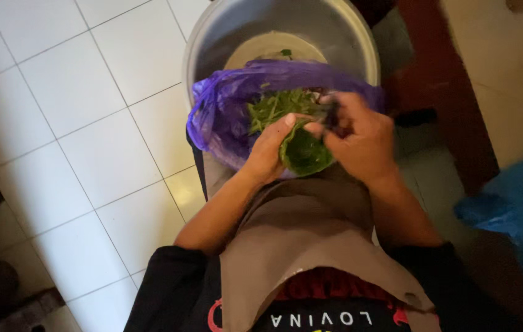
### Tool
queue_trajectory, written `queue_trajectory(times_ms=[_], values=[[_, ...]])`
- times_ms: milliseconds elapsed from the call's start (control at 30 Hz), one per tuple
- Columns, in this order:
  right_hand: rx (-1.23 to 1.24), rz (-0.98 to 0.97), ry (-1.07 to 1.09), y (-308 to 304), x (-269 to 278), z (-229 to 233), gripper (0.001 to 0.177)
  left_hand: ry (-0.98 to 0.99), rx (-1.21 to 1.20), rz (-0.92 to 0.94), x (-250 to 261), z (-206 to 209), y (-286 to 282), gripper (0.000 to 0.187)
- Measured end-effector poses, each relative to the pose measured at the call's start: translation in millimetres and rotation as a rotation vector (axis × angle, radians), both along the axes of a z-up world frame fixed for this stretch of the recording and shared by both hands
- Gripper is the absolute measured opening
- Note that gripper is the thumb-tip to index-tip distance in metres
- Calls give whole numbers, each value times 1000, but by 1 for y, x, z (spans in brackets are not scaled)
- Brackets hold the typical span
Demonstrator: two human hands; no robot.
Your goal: The person constructs small containers from green leaves, using scissors to trim the leaf edges and secure the shape.
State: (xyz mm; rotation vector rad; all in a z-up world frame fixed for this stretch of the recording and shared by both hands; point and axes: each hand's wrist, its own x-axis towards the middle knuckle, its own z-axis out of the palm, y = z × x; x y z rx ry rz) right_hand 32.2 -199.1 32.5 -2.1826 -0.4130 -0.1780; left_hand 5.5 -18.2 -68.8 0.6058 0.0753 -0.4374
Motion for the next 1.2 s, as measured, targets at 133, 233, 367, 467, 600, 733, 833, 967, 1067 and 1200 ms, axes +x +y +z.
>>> queue_trajectory(times_ms=[133, 233, 367, 467, 600, 733, 833, 967, 1067, 1200], values=[[183, -27, 51, -17, -2, 7, 32, 39, -94, 108, 1, 20, 4, 51], [293, -35, 166, -18, -4, 6, 31, 28, -111, 139, 2, 32, 7, 52], [233, -26, 184, -14, -10, 10, 34, -100, -219, 154, 6, 44, 12, 61], [354, 15, 286, -10, -11, 11, 30, -297, -40, 147, 9, 42, 17, 59], [176, 1, 225, 7, -12, 8, 35, -451, 313, 95, 5, 36, 23, 65], [-103, -39, 3, 12, -5, 5, 40, -496, 638, 134, 1, 37, 27, 69], [-184, -40, -104, 11, -2, 1, 40, -511, 987, 230, -1, 39, 28, 67], [-297, -2, -270, 13, -3, -1, 43, -547, 1347, 217, -1, 40, 27, 64], [-336, 30, -271, 18, -9, 0, 45, -420, 1347, 205, -1, 37, 26, 58], [-329, 50, -233, 16, -9, -1, 46, -487, 1237, 367, -2, 27, 31, 47]])
